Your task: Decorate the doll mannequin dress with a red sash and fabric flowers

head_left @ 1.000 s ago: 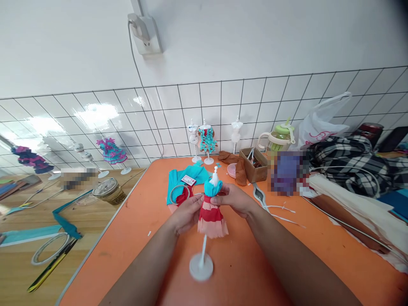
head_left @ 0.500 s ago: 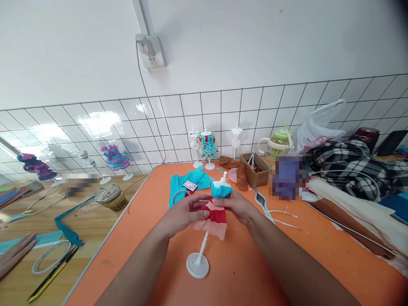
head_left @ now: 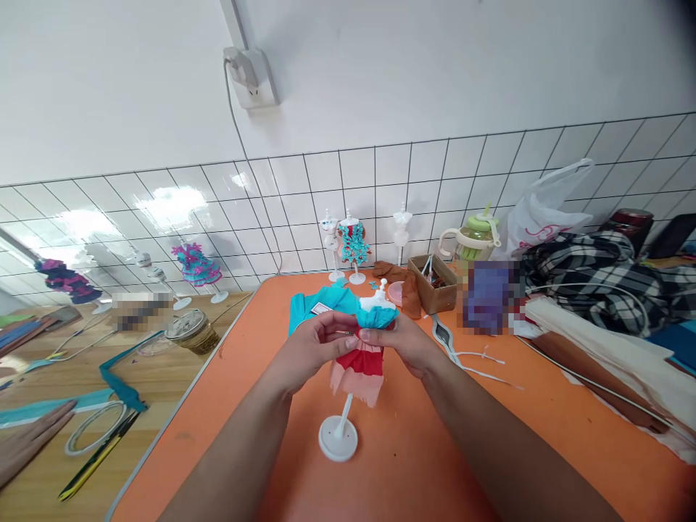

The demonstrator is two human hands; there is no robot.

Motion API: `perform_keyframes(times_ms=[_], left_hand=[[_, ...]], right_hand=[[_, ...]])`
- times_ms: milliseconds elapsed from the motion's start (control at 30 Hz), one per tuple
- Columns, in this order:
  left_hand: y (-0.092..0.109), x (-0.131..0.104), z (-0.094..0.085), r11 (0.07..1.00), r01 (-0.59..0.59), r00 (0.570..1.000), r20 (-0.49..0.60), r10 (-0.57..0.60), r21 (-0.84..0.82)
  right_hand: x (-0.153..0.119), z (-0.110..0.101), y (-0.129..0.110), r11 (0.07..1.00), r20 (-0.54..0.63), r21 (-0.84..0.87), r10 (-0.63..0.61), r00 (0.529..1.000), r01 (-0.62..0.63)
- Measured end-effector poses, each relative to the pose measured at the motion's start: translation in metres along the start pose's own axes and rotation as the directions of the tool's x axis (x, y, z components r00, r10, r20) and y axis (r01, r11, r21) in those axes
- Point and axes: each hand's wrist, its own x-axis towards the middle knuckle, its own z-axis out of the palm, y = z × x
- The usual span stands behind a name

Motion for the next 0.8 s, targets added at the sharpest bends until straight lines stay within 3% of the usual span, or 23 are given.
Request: perform_keyframes(times_ms=[133,267,367,433,533,633,700,800], left_hand=[[-0.01,0.007,-0.006,0.995,-0.001,1.0,0.01,0.002,-0.098],[-0.029,0.019,-0.012,0.99,0.034,0.999,0.023,-0.031,-0.14],[-0.041,0.034,-0.021,0.979,0.14,0.988,0.079,-0.13,-0.145],[-0.047,0.046,-0.027,0.964,0.24,0.964,0.142,-0.224,-0.111],[-0.055,0.062,-0.034,0.916,0.401,0.899,0.192,-0.395,0.007],[-0.062,0.075,-0.032,0.855,0.468,0.835,0.204,-0.511,0.226],[-0.065,0.082,-0.026,0.818,0.401,0.832,0.211,-0.514,0.413],[-0.065,0.09,-0.015,0.752,0.248,0.882,0.179,-0.436,0.61]], right_hand=[[-0.002,0.005,-0.002,1.0,-0.015,0.001,0.009,1.0,-0.009],[0.005,0.004,0.016,0.998,-0.062,0.01,0.059,0.996,-0.058],[0.008,-0.004,0.04,0.986,-0.12,0.002,0.167,0.979,-0.168],[0.005,-0.015,0.054,0.957,-0.066,-0.001,0.29,0.955,-0.29],[-0.011,-0.04,0.067,0.896,0.056,-0.095,0.439,0.897,-0.433],[-0.035,-0.066,0.064,0.852,0.029,-0.229,0.49,0.871,-0.471],[-0.051,-0.082,0.055,0.847,-0.004,-0.304,0.456,0.89,-0.435],[-0.072,-0.104,0.037,0.795,-0.191,-0.505,0.276,0.942,-0.336]])
